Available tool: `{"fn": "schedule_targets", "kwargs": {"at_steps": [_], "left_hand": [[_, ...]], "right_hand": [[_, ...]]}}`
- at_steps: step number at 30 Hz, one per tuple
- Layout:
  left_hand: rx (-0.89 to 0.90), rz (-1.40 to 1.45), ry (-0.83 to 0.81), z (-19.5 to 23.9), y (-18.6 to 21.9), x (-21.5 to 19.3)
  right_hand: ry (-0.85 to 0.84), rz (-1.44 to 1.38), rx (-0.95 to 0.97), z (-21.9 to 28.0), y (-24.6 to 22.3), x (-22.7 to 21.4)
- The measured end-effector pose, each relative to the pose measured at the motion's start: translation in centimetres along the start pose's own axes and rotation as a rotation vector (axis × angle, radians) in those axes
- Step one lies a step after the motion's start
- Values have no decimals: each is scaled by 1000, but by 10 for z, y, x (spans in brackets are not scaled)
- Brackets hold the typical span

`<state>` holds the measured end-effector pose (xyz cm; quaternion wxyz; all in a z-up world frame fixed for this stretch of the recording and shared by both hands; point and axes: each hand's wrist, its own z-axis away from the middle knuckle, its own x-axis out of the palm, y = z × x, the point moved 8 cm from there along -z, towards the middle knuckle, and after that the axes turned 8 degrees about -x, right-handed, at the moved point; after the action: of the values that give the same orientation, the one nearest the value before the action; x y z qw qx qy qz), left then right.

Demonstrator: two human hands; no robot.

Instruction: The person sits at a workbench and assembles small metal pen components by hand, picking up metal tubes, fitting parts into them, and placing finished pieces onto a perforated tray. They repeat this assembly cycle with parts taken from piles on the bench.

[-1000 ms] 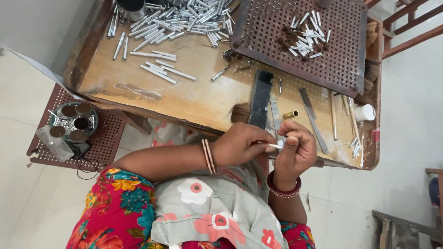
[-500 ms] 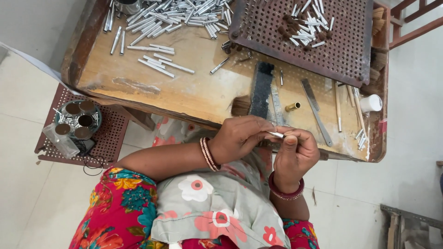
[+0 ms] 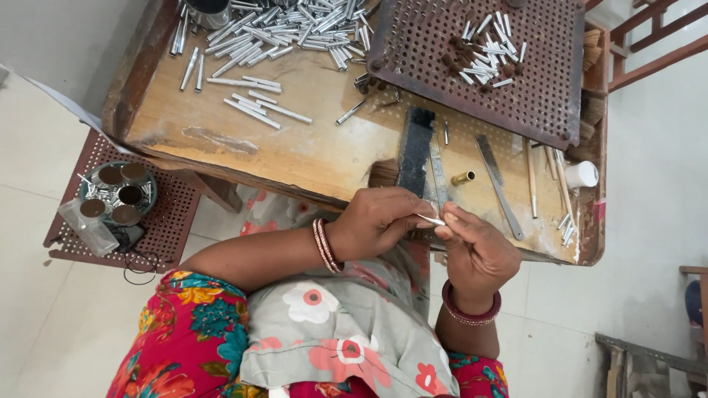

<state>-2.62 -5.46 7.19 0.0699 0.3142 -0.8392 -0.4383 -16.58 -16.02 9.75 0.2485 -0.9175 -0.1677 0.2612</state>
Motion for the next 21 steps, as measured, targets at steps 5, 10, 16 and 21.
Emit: {"fn": "schedule_targets", "kwargs": {"at_steps": [5, 10, 16, 21], "left_hand": [[-21, -49, 48, 4, 2, -5], [-30, -47, 71, 6, 3, -6], [-163, 100, 58, 6, -9, -8], [-270, 281, 22, 4, -19, -5]], "right_hand": [[-130, -207, 44, -37, -40, 15], [149, -131, 251, 54, 66, -18], [199, -137, -250, 17, -3, 12], [77, 288, -385, 29, -6, 31]]}}
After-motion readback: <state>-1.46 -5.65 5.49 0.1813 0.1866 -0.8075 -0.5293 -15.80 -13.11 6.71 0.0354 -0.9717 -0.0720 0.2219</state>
